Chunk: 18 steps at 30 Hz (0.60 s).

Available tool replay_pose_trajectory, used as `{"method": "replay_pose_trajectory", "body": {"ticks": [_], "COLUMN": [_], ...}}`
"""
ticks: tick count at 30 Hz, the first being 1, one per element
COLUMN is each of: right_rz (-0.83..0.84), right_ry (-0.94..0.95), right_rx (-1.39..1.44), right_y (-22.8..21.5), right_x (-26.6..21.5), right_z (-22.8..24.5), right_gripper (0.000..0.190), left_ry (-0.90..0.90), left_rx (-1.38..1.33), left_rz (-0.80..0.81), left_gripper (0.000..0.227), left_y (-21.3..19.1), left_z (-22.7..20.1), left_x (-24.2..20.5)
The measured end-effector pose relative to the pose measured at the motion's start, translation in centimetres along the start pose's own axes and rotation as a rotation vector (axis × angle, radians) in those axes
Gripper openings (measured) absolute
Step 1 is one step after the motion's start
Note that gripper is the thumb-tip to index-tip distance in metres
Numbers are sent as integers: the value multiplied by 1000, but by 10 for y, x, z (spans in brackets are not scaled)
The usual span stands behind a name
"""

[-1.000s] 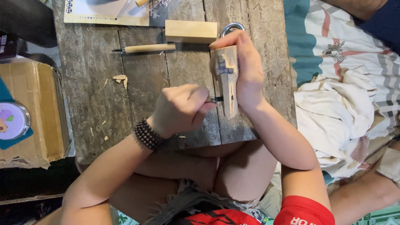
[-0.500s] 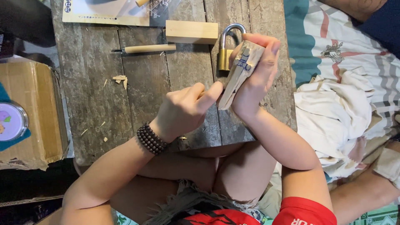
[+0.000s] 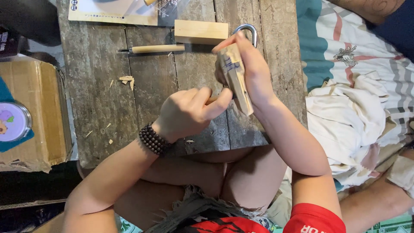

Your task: Refining and carving a small wooden block using a hand chisel on a makeshift wooden workspace.

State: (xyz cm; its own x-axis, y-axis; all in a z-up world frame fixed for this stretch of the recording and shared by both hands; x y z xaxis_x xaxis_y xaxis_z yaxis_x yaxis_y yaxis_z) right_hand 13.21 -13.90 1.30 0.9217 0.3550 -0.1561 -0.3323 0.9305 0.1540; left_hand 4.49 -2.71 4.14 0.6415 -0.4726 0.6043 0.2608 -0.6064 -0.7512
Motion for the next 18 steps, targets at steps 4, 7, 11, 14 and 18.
{"method": "replay_pose_trajectory", "body": {"ticks": [4,7,11,14,18], "right_rz": [176,215,348,333,353], "right_ry": [131,152,104,115,153], "right_rx": [131,33,-51,-33,-11], "right_y": [5,6,8,18,14], "right_x": [3,2,8,-1,3], "right_z": [-11,-12,-25,-10,-25], "right_gripper": [38,41,45,39,42], "left_ry": [75,100,188,216,225], "left_rx": [120,117,144,135,127], "left_rz": [35,61,-72,-66,-74], "left_gripper": [29,27,17,16,17], "left_y": [0,5,5,7,7], "left_z": [-3,-2,-5,-5,-5], "left_x": [2,-1,-9,-11,-13]}}
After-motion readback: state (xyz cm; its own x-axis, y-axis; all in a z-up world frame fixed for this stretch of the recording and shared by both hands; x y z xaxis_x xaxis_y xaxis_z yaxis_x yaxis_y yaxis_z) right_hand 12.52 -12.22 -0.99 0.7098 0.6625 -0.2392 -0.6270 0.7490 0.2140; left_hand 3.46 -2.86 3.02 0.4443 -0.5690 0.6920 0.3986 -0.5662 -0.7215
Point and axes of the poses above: each hand's wrist, its own x-axis towards the middle knuckle, its own y-axis out of the palm, z = x × y, the point moved 7 cm from there along x, towards the middle knuckle, and after that the axes turned 10 degrees about -x, right-handed, at the moved point
